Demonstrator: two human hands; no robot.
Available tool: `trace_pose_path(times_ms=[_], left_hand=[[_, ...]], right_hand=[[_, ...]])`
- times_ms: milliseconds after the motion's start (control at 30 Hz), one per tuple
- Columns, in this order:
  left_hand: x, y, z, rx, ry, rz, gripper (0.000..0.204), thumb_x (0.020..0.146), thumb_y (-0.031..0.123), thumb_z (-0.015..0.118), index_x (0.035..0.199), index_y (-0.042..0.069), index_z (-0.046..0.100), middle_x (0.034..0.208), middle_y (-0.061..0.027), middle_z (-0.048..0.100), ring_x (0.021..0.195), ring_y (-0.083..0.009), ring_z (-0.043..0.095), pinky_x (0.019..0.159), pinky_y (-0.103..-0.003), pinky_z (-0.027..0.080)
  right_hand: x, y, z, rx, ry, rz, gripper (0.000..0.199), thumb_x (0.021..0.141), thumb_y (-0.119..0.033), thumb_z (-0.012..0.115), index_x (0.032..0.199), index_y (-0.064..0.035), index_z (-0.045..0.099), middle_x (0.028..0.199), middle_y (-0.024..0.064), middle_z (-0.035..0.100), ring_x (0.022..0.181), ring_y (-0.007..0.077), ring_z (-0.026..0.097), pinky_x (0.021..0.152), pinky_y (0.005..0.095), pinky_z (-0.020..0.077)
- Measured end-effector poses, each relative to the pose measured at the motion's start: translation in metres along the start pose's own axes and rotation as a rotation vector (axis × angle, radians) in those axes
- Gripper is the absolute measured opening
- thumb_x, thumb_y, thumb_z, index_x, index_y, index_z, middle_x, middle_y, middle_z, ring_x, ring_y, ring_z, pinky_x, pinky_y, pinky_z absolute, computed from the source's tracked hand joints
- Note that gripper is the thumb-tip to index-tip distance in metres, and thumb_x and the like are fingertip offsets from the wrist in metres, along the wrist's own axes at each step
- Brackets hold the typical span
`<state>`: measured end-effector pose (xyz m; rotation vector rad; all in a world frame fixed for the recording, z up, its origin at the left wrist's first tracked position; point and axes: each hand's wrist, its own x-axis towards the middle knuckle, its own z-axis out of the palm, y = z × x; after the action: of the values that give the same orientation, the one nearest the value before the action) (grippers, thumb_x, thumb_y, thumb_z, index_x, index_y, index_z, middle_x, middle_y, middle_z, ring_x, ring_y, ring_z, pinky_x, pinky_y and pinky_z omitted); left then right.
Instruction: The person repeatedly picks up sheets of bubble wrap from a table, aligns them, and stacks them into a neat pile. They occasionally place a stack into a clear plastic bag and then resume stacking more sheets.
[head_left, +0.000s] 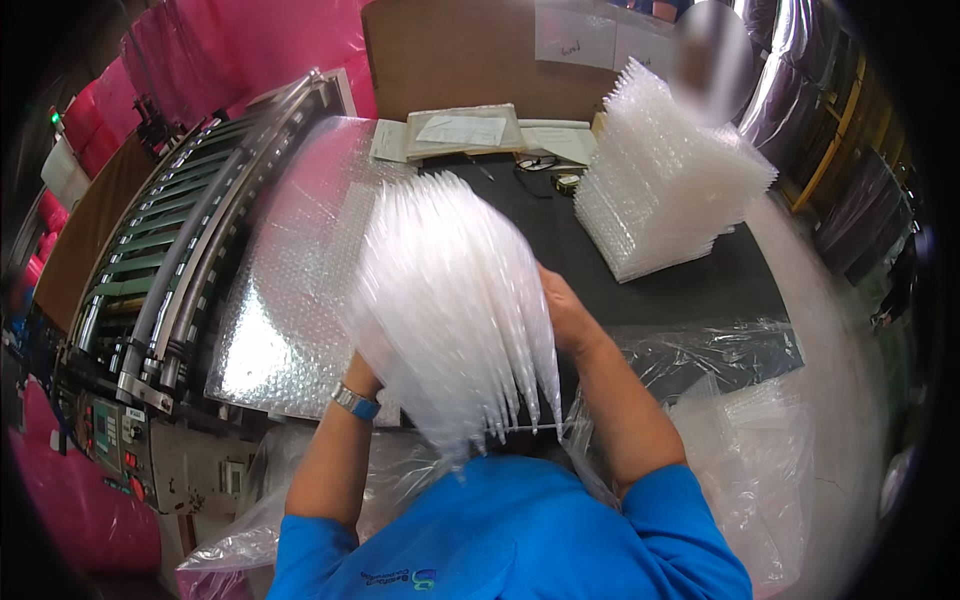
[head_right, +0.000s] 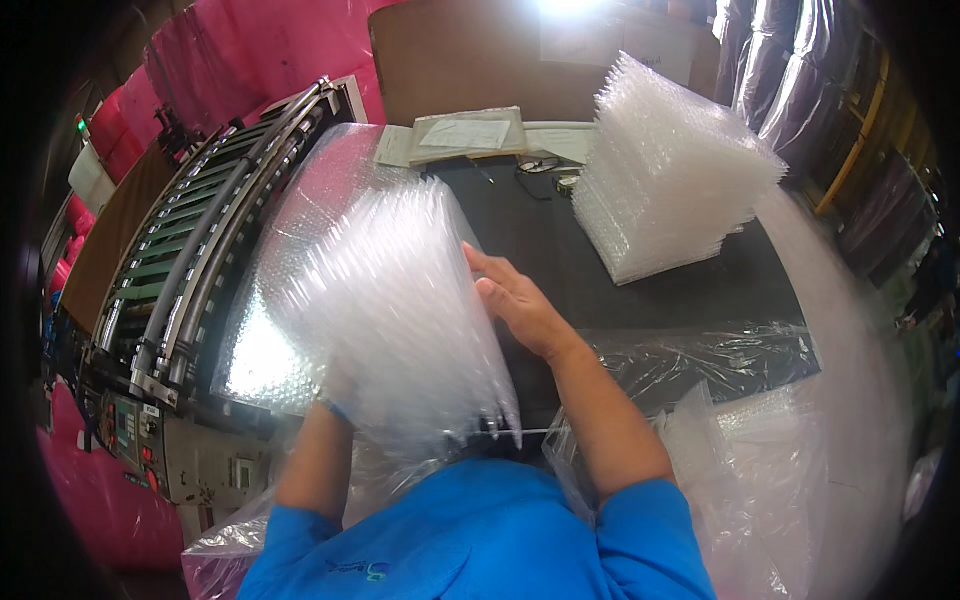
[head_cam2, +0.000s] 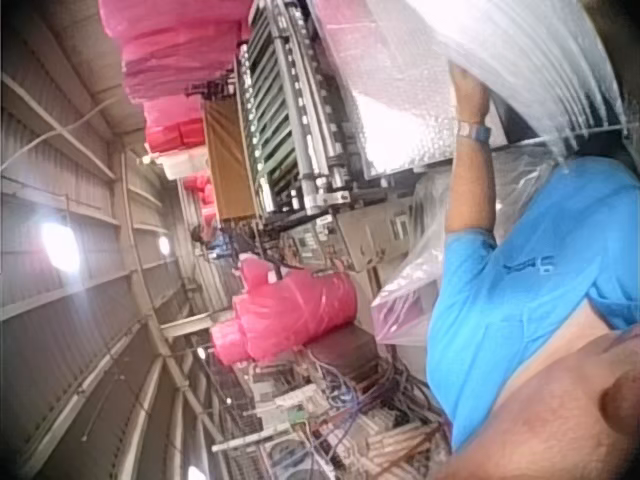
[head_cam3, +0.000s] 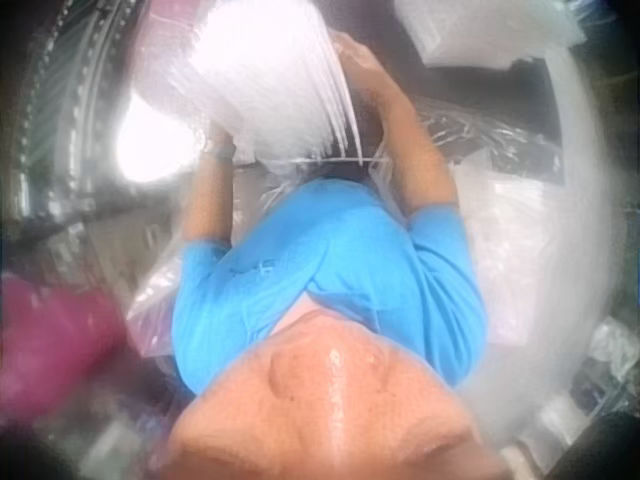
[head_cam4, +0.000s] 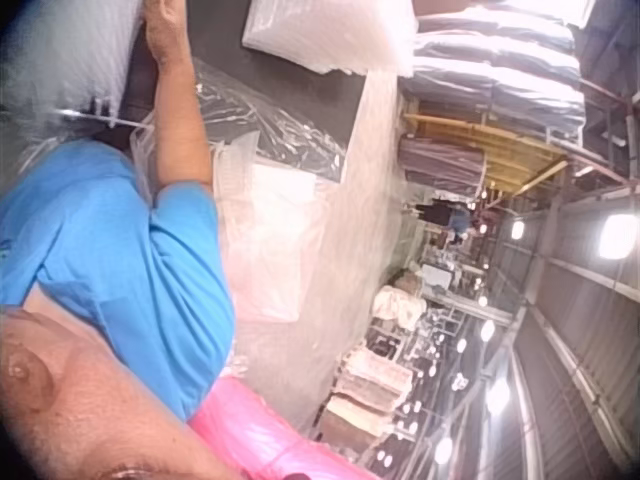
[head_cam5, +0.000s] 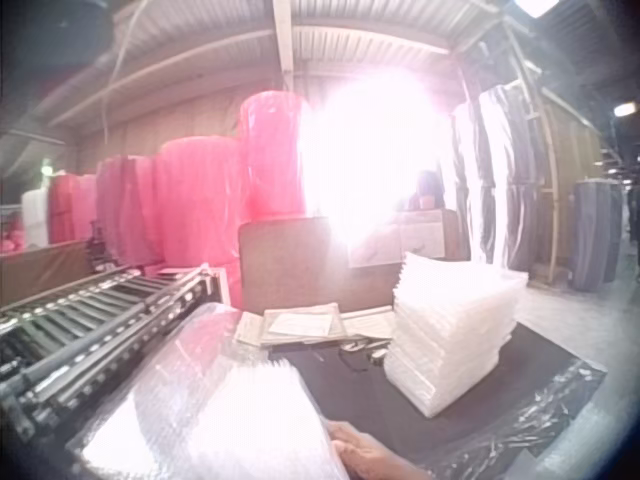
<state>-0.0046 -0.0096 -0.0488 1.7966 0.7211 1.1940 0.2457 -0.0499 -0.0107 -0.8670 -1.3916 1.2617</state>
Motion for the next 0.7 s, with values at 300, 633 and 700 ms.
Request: trace_pose_path(times_ms=[300, 633, 700], left_hand=[[0.049, 0.081, 0.005, -0.357, 0.123, -0.4, 0.041, 0.086, 0.027, 0.05, 0.119, 0.006, 0.039, 0.076, -0.0022, 0.056, 0.053, -0.0086, 0.052, 0.045, -0.021, 0.043], [0.025, 0.024, 0.025, -0.386, 0.17, -0.447, 0.05, 0.088, 0.04, 0.049, 0.123, 0.009, 0.033, 0.07, 0.0008, 0.049, 0.055, -0.0059, 0.048, 0.045, -0.019, 0.042], [0.028, 0.041, 0.023, -0.404, 0.177, -0.425, 0.056, 0.085, 0.041, 0.053, 0.126, 0.01, 0.03, 0.082, -0.002, 0.048, 0.058, -0.0063, 0.047, 0.046, -0.02, 0.043]], right_hand=[[0.011, -0.055, 0.031, 0.288, 0.225, -0.062, 0.054, 0.092, -0.042, 0.038, 0.122, 0.0029, 0.043, 0.107, 0.0114, 0.055, 0.098, 0.0168, 0.052, 0.088, 0.0287, 0.039], [0.007, 0.03, 0.011, 0.394, 0.228, 0.109, 0.057, 0.089, -0.048, 0.038, 0.127, -0.0047, 0.041, 0.117, 0.013, 0.05, 0.101, 0.0202, 0.052, 0.088, 0.0346, 0.04], [0.009, 0.016, 0.015, 0.465, 0.211, 0.12, 0.057, 0.089, -0.047, 0.039, 0.127, -0.0046, 0.041, 0.117, 0.0128, 0.05, 0.101, 0.02, 0.052, 0.088, 0.0346, 0.0405]])
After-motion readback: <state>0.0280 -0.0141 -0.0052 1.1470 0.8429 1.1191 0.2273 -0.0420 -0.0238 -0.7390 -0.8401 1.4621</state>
